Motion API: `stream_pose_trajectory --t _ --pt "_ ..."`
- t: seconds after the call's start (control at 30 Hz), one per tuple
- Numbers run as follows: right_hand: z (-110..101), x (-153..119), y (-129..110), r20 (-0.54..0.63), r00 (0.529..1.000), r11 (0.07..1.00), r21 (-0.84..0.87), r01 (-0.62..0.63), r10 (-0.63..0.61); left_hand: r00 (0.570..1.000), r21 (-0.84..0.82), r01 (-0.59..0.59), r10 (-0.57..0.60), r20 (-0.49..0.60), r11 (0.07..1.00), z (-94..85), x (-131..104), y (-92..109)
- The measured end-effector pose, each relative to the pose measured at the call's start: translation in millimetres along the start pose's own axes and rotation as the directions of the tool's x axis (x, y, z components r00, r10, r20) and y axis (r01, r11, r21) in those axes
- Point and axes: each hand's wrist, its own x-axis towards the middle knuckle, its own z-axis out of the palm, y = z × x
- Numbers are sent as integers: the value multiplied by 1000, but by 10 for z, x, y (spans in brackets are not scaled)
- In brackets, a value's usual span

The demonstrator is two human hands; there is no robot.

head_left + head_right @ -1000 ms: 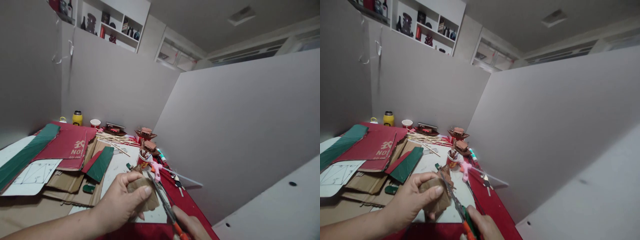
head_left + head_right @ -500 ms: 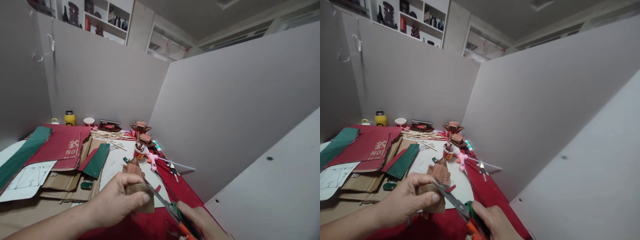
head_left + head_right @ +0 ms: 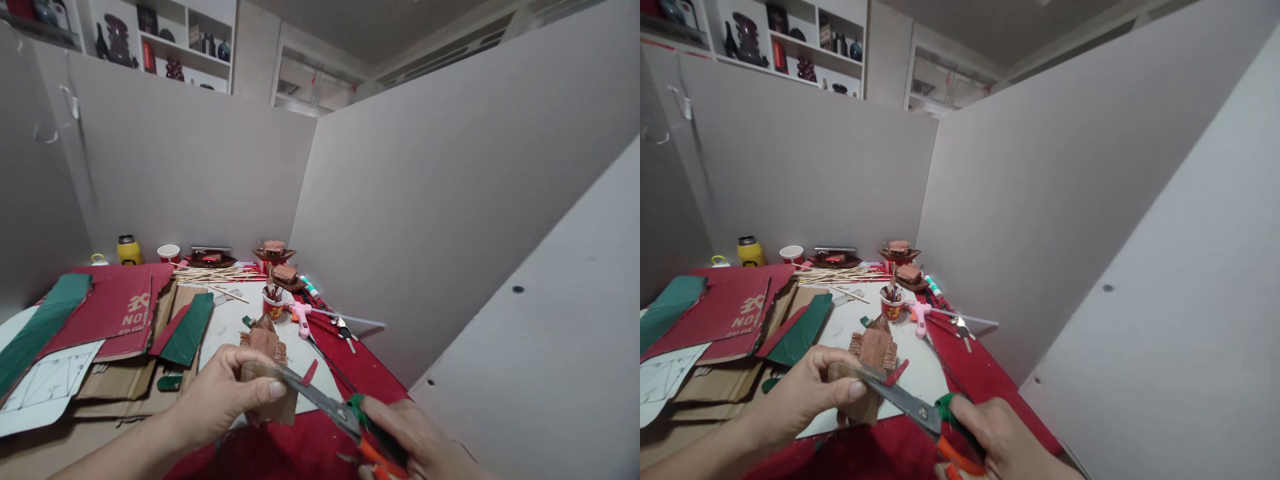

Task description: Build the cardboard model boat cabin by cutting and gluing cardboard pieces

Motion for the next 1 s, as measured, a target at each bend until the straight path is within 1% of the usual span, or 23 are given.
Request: stream_pose_trajectory --t 0.1,0.27,0.43,0.6,0.73,0.87,1.0 --pt "-12 10 15 27 1000 1000 0 -8 8 999 41 -23 25 -28 999 -1 5 -23" --pt "-86 51 -8 173 980 995 -31 -91 95 999 116 11 -5 -47 993 -1 11 -82" --pt "-170 110 -75 213 969 991 -84 -106 122 999 147 26 -22 -27 989 37 2 -139" --pt "-165 93 -89 161 984 996 -56 -62 71 998 192 58 -54 -23 980 49 -37 -112" --pt "-123 0 -77 65 998 1000 1 -13 13 993 230 116 -119 -2 966 98 -87 -59" --pt "-37 -135 -74 -30 1000 999 39 -1 2 984 251 168 -178 16 953 159 -105 -65" --pt "55 -231 -59 -57 998 999 54 4 -1 975 228 216 -222 -1 949 164 -92 -97"
